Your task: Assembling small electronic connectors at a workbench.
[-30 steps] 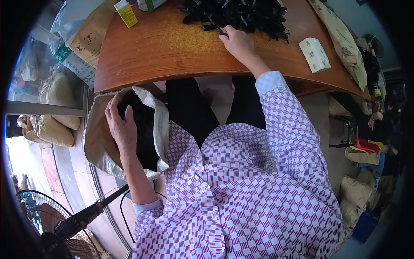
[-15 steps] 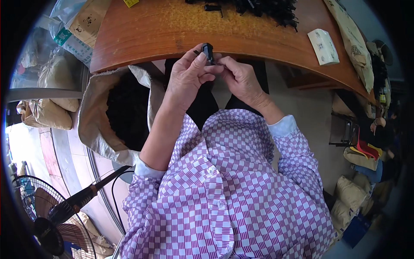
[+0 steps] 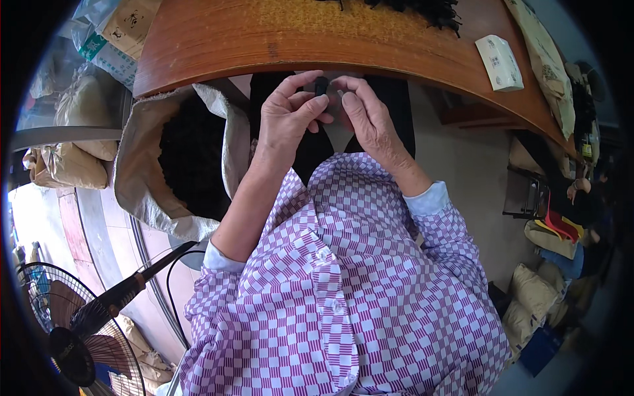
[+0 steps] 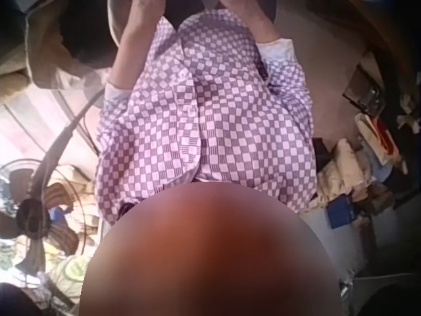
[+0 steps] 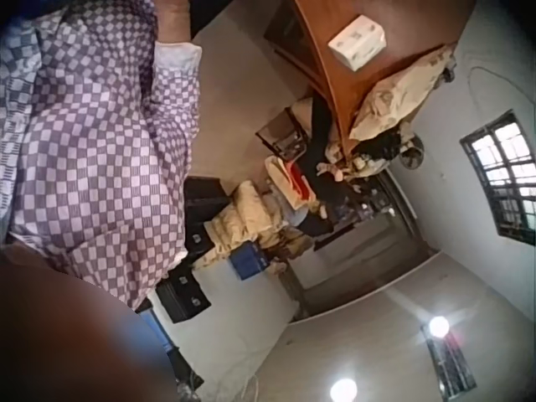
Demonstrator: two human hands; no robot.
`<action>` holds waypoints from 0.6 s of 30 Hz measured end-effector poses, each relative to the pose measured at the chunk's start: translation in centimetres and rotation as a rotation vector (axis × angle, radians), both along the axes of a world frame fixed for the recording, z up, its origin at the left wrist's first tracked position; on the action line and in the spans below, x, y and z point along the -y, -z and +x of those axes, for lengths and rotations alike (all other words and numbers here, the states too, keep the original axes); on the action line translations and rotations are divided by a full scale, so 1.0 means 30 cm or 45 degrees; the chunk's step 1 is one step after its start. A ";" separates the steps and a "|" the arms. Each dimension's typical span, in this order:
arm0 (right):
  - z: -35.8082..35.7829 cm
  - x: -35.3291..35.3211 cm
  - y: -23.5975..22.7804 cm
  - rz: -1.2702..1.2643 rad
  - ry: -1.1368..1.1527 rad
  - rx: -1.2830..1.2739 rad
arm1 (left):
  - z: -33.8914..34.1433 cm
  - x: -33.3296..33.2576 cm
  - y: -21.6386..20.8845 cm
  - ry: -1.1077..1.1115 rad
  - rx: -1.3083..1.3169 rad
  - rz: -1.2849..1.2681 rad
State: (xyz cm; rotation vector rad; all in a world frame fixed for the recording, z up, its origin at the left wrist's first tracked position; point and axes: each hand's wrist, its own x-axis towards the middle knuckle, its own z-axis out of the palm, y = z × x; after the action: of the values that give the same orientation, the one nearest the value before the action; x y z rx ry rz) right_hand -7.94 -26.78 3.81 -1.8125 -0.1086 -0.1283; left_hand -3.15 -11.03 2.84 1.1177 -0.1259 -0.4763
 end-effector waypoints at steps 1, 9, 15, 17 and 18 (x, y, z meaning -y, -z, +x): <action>0.005 -0.004 -0.012 0.073 -0.013 -0.063 | -0.006 0.006 -0.006 -0.016 0.061 0.069; 0.052 -0.044 0.010 0.056 -0.120 -0.277 | -0.012 -0.006 0.032 -0.139 0.268 0.292; 0.071 -0.093 0.015 0.143 -0.086 -0.245 | -0.018 -0.013 0.039 -0.264 0.427 0.450; 0.077 -0.107 0.003 0.191 -0.056 -0.193 | -0.025 -0.008 0.035 -0.376 0.535 0.544; 0.080 -0.112 -0.006 0.167 -0.074 -0.249 | -0.026 -0.007 0.032 -0.378 0.531 0.542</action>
State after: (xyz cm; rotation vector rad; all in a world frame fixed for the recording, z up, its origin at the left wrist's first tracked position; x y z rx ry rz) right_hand -5.55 -23.43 4.00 -1.6801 -0.0133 0.0814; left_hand -3.94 -10.81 1.86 1.6167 -0.2249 0.0073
